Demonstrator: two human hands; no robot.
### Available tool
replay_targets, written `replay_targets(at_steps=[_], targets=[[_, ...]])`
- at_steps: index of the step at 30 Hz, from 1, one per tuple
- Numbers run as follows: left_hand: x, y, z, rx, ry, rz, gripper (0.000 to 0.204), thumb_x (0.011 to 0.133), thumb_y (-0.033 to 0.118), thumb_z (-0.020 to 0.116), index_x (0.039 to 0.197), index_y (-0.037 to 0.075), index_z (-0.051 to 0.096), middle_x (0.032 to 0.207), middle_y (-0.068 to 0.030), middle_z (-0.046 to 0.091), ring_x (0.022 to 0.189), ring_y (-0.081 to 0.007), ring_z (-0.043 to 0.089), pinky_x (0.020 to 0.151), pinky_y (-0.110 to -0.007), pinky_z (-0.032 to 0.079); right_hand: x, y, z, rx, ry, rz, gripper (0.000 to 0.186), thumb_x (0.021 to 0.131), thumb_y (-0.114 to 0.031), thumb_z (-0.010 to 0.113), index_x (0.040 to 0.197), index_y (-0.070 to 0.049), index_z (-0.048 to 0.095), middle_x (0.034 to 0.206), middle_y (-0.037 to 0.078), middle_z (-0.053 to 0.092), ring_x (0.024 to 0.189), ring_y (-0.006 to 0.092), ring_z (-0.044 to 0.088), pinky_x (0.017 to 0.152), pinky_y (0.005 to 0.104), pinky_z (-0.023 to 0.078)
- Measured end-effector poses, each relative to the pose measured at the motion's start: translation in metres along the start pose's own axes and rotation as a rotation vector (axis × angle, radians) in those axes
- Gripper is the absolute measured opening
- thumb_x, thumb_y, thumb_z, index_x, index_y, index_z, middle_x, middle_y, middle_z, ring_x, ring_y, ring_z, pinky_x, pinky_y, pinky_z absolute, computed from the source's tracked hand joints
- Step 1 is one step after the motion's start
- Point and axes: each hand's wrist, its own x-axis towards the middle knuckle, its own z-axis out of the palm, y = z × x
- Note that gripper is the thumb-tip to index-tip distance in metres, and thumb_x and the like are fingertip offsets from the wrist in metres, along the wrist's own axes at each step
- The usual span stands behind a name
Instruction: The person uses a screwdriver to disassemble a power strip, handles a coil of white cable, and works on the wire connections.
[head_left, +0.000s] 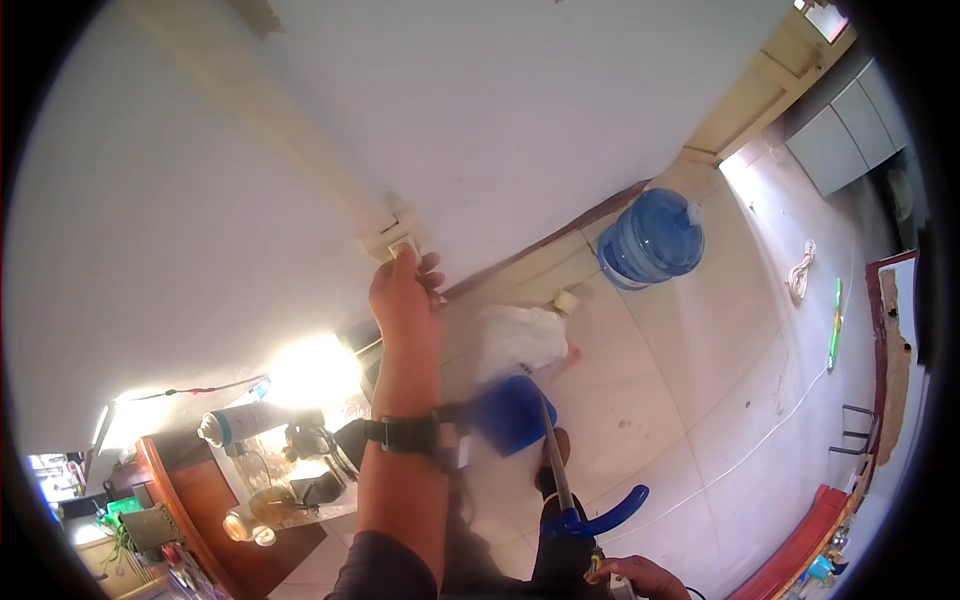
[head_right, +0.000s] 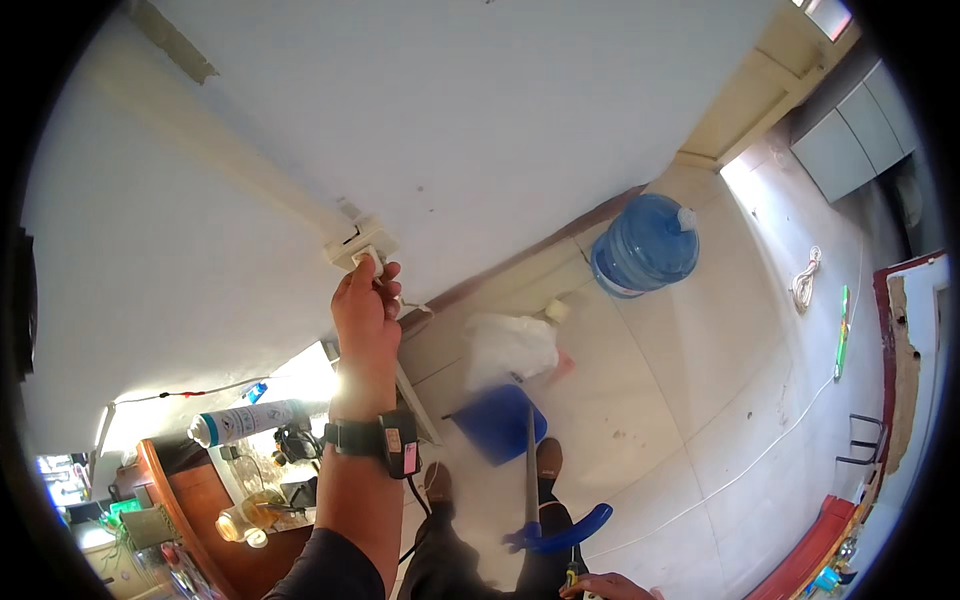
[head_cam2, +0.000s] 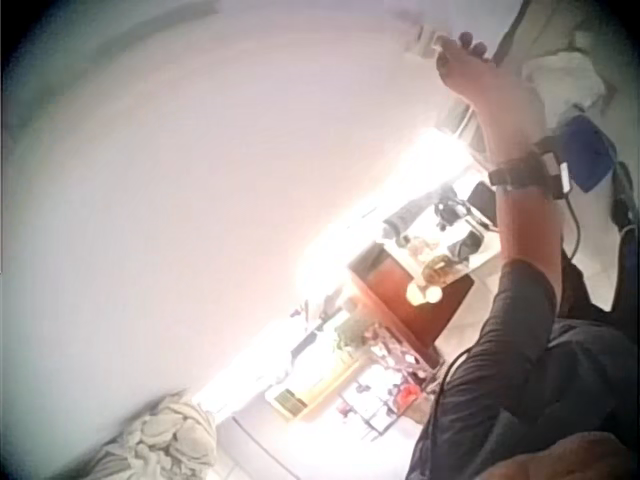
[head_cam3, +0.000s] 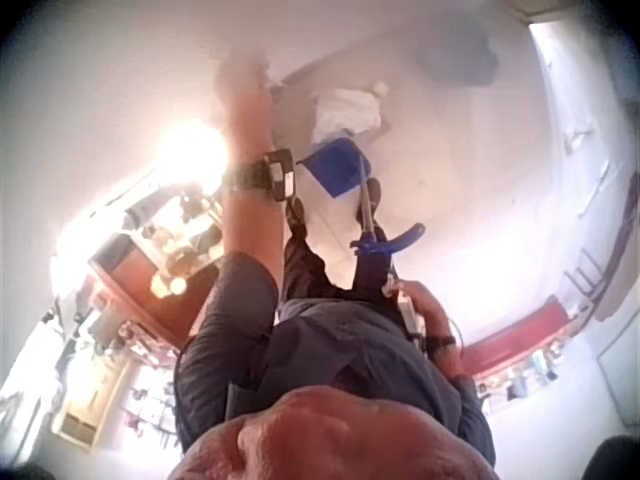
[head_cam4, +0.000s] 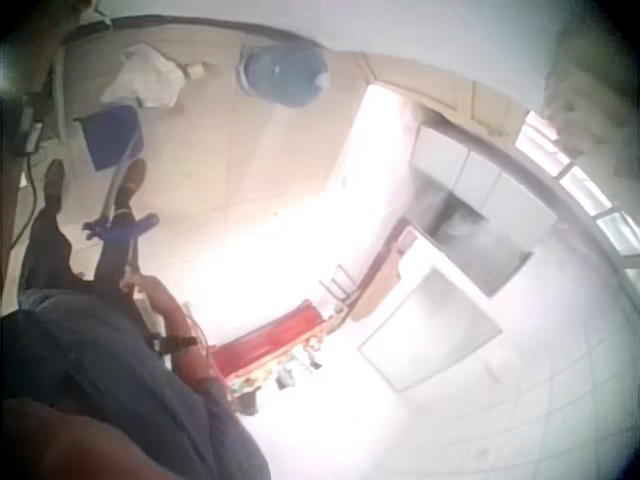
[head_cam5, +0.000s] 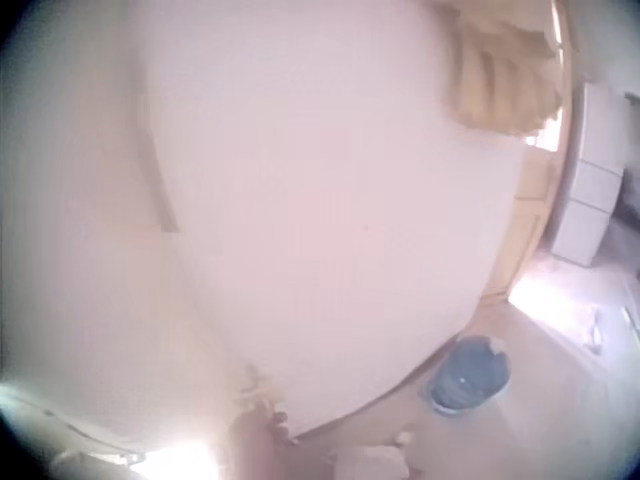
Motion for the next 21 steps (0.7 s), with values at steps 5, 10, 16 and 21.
replay_targets(at_steps=[5,10,16,21], targets=[[0.013,-0.004,-0.014,-0.046,-0.045,-0.013,0.022,0.098,0.025,0.059,0.102,0.003,0.056,0.09,-0.0098,0.067,0.063,-0.0123,0.058,0.045,-0.023,0.039,0.004,0.002,-0.016,-0.091,-0.096,0.063,0.055,0.098,-0.043,0.041,0.114,0.002,0.068,0.12,0.015,0.067,0.117,0.0233,0.059,0.104,0.0343,0.039],[0.018,-0.017,-0.011,-0.007,-0.141,0.03,0.029,0.097,0.03,0.055,0.102,0.002,0.056,0.093,-0.0101,0.067,0.069,-0.017,0.065,0.044,-0.027,0.043,-0.003,-0.004,-0.014,-0.103,-0.103,-0.077,0.059,0.097,-0.046,0.044,0.112,0.006,0.067,0.12,0.019,0.065,0.096,0.0262,0.066,0.088,0.035,0.05],[0.011,0.006,-0.011,0.054,-0.179,-0.123,0.028,0.097,0.027,0.053,0.108,0.002,0.055,0.102,-0.0116,0.065,0.077,-0.0208,0.068,0.047,-0.029,0.046,-0.012,-0.005,-0.015,0.0,-0.077,0.009,0.054,0.097,-0.043,0.046,0.11,0.005,0.068,0.12,0.017,0.065,0.096,0.0239,0.065,0.086,0.0339,0.05],[0.01,-0.021,-0.089,0.422,-0.458,0.859,0.028,0.096,0.022,0.054,0.116,0.002,0.055,0.103,-0.0108,0.065,0.083,-0.0218,0.067,0.06,-0.035,0.049,-0.008,-0.01,0.008,-0.084,0.028,0.02,0.044,0.097,-0.037,0.051,0.105,0.001,0.071,0.107,0.011,0.069,0.093,0.0186,0.064,0.083,0.0313,0.05]])
